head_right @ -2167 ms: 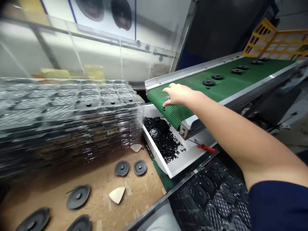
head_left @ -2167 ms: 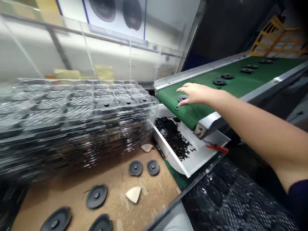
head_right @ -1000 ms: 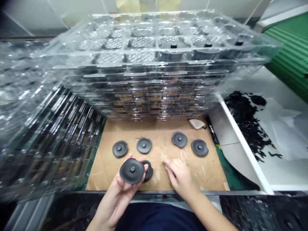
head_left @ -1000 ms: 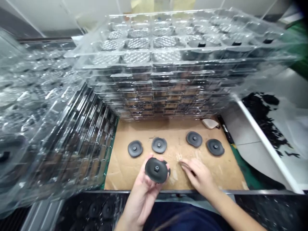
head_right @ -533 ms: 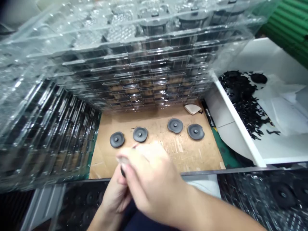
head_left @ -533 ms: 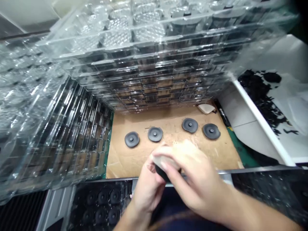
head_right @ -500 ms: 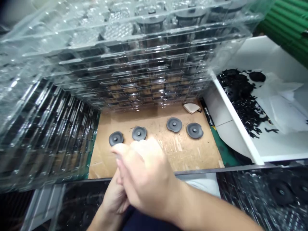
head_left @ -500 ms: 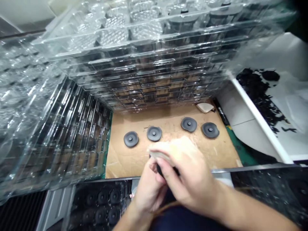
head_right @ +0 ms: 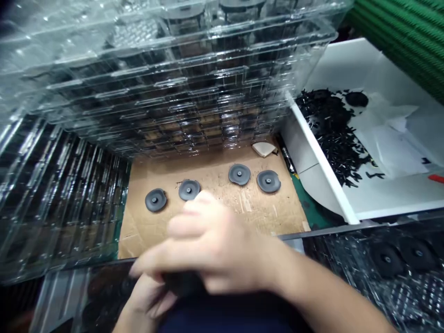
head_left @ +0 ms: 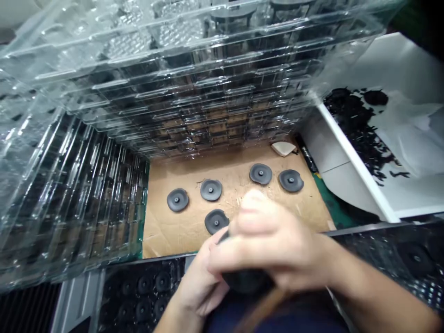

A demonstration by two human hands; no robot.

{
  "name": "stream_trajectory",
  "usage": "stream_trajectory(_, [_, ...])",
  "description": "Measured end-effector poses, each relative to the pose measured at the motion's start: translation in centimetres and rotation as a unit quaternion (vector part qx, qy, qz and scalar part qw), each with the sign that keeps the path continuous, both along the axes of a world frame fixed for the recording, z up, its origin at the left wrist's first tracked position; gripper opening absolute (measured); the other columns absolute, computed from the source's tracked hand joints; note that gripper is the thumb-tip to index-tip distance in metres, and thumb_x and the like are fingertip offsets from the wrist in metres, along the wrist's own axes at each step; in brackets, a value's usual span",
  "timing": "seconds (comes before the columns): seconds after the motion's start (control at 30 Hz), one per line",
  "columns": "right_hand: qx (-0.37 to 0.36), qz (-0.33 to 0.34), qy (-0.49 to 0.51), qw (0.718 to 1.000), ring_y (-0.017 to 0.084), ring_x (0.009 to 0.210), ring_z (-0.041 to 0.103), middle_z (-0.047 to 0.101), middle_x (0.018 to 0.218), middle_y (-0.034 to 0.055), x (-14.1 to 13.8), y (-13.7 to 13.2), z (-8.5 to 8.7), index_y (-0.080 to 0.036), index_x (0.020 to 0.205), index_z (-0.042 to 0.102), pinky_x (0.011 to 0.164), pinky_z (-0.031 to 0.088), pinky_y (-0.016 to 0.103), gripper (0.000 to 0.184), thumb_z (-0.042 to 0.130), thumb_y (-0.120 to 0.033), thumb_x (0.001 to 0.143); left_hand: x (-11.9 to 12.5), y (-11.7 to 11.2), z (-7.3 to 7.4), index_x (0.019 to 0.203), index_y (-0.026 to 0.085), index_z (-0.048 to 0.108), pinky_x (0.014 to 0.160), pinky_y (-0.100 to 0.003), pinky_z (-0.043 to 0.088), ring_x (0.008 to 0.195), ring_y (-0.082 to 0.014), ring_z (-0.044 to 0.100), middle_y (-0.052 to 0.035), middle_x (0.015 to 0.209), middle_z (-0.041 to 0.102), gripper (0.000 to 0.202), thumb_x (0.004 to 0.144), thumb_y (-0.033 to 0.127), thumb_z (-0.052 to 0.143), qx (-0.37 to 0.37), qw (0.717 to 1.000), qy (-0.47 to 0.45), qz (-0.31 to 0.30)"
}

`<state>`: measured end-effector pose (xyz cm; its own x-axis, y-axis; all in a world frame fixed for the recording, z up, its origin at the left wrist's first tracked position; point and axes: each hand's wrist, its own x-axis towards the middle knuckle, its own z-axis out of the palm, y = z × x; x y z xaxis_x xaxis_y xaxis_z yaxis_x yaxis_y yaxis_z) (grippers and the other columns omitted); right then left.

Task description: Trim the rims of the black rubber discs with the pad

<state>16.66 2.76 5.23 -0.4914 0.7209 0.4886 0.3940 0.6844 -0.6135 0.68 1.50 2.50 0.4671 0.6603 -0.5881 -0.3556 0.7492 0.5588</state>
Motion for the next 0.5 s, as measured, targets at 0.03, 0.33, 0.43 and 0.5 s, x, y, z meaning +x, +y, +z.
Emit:
stream_trajectory(0.03, [-0.021,-0.046,0.002,0.999,0.013,0.066,0.053,0.064,0.074,-0.0022,0.5,0.3,-0.6,-0.022,0.103,0.064,0.068,0.040,0.030,0.029,0.036,-0.019,0.097,-0.1,0.0,0.2,0.098,0.020,0.074,0.085,-0.041,0.050,0.089,-0.0282,0.071,-0.0012,0.084,0.075,0.047,0.056,0.038,0.083,-0.004,1.000,-0.024,-0.009])
stream_trajectory(0.33, [-0.256,-0.258,0.004,0.932,0.020,0.086,0.068,0.073,0.096,0.0043,1.6,-5.9,-11.4,-0.021,0.105,0.066,0.074,0.054,0.032,0.026,0.044,-0.026,0.093,-1.6,0.3,-1.6,0.116,0.025,0.062,0.079,-0.032,0.056,0.093,-0.0273,0.070,-0.0065,0.102,0.070,0.064,0.058,0.042,0.082,-0.065,0.987,-0.140,-0.042])
stream_trajectory(0.43, [-0.259,-0.293,0.013,0.920,0.020,0.085,0.069,0.073,0.096,0.0046,1.8,-6.2,-10.8,-0.020,0.102,0.065,0.070,0.055,0.031,0.022,0.046,-0.026,0.092,-1.4,0.4,-1.9,0.128,0.024,0.052,0.077,-0.031,0.056,0.092,-0.0266,0.069,-0.0079,0.107,0.069,0.083,0.054,0.043,0.084,-0.084,0.987,-0.126,-0.058])
stream_trajectory(0.5, [-0.233,-0.330,0.030,0.914,0.019,0.092,0.067,0.071,0.104,0.0052,1.9,-5.4,-8.1,-0.021,0.108,0.061,0.073,0.053,0.029,0.021,0.046,-0.025,0.094,-0.9,0.5,-1.9,0.131,0.025,0.050,0.077,-0.034,0.056,0.091,-0.0282,0.069,-0.0088,0.109,0.069,0.088,0.052,0.045,0.084,-0.082,0.988,-0.117,-0.061])
